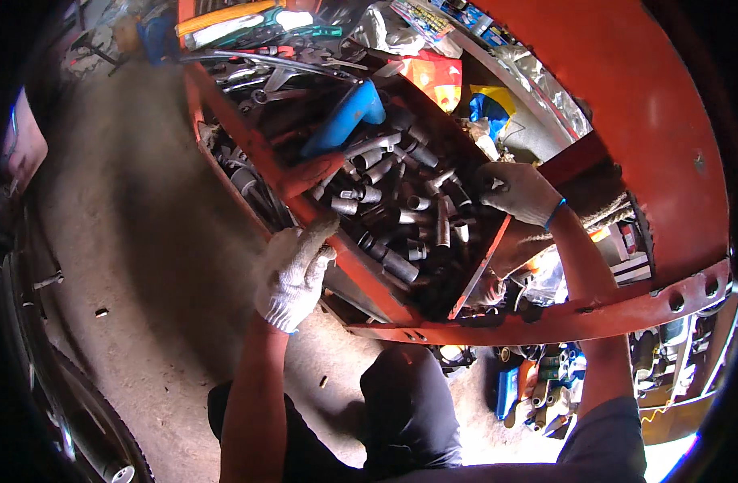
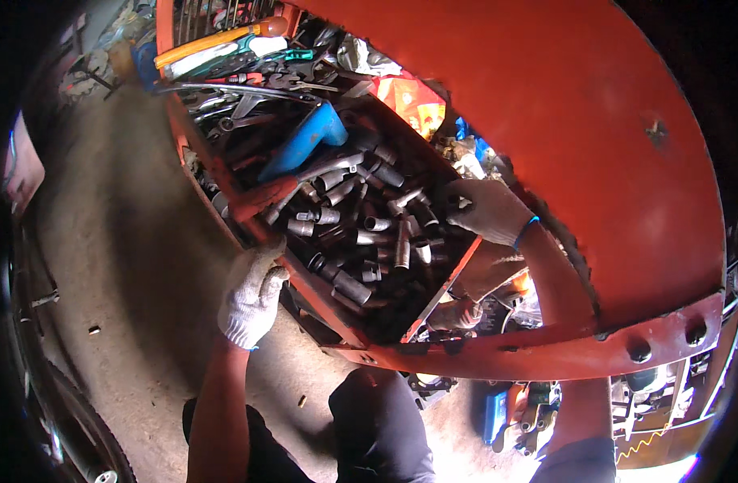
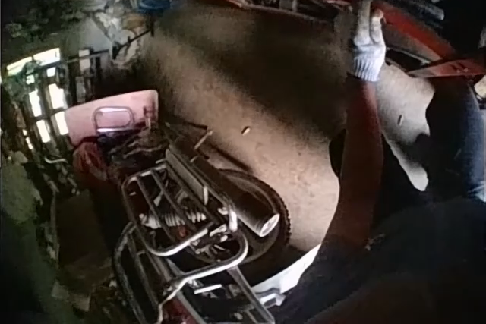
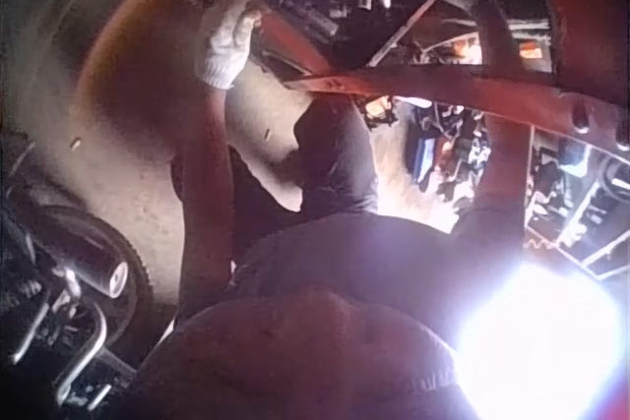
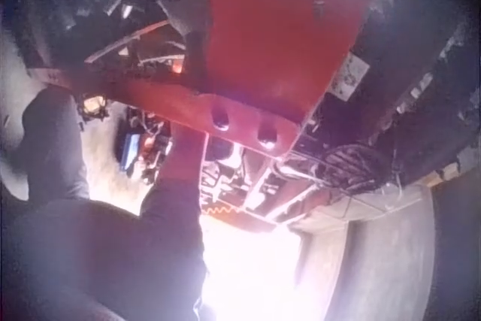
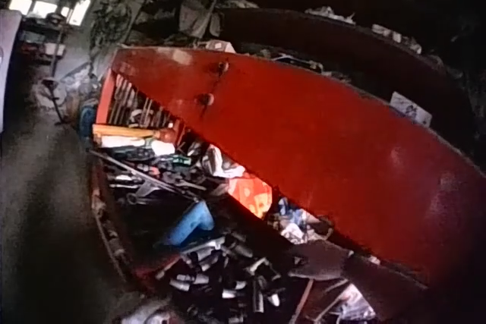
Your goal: The person is removing the rear wheel of a motorcycle using an impact wrench and other tools.
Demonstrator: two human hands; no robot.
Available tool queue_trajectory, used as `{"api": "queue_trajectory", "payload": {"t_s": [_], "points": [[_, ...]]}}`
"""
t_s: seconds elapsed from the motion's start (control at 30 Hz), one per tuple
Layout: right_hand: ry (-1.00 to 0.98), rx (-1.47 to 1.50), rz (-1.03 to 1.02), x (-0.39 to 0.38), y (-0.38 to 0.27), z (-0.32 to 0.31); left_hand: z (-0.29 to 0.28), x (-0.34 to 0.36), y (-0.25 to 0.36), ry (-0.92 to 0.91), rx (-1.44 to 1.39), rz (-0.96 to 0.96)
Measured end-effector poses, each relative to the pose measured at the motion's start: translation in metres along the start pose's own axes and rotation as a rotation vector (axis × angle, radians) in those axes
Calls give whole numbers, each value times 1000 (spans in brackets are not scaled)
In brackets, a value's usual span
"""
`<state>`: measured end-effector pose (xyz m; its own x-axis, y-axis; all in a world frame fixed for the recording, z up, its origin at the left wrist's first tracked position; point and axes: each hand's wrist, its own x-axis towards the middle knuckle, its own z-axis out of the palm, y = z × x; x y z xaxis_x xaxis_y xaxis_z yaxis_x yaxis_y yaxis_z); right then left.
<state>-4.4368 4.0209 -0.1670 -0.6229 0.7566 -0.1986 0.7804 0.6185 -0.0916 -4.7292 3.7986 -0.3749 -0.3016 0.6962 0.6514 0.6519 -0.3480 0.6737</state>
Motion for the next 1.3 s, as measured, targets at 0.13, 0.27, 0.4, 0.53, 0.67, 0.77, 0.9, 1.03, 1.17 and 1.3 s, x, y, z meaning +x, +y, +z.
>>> {"api": "queue_trajectory", "payload": {"t_s": [0.13,0.27,0.4,0.53,0.67,0.77,0.9,1.03,1.17,1.3], "points": [[82,342,-59,-2,3,-1,-2,6,5,-6,-16,3],[58,806,9,-1,-2,-14,-4,7,5,-17,26,21],[112,772,36,1,7,-15,-7,9,9,-113,12,-11],[198,662,25,8,16,-10,-8,8,7,-113,24,3],[192,273,85,9,5,-10,-4,3,-1,-80,43,54],[233,-107,-49,10,-3,-4,1,-2,-9,-51,49,45],[213,-91,-17,2,-7,1,-5,10,4,-76,16,62],[144,-252,59,-16,-2,1,-5,9,5,-115,52,31],[164,-336,-25,-28,-7,5,-6,8,5,-77,0,73],[74,-217,-107,-31,-57,-5,-6,3,2,-137,11,-43]]}}
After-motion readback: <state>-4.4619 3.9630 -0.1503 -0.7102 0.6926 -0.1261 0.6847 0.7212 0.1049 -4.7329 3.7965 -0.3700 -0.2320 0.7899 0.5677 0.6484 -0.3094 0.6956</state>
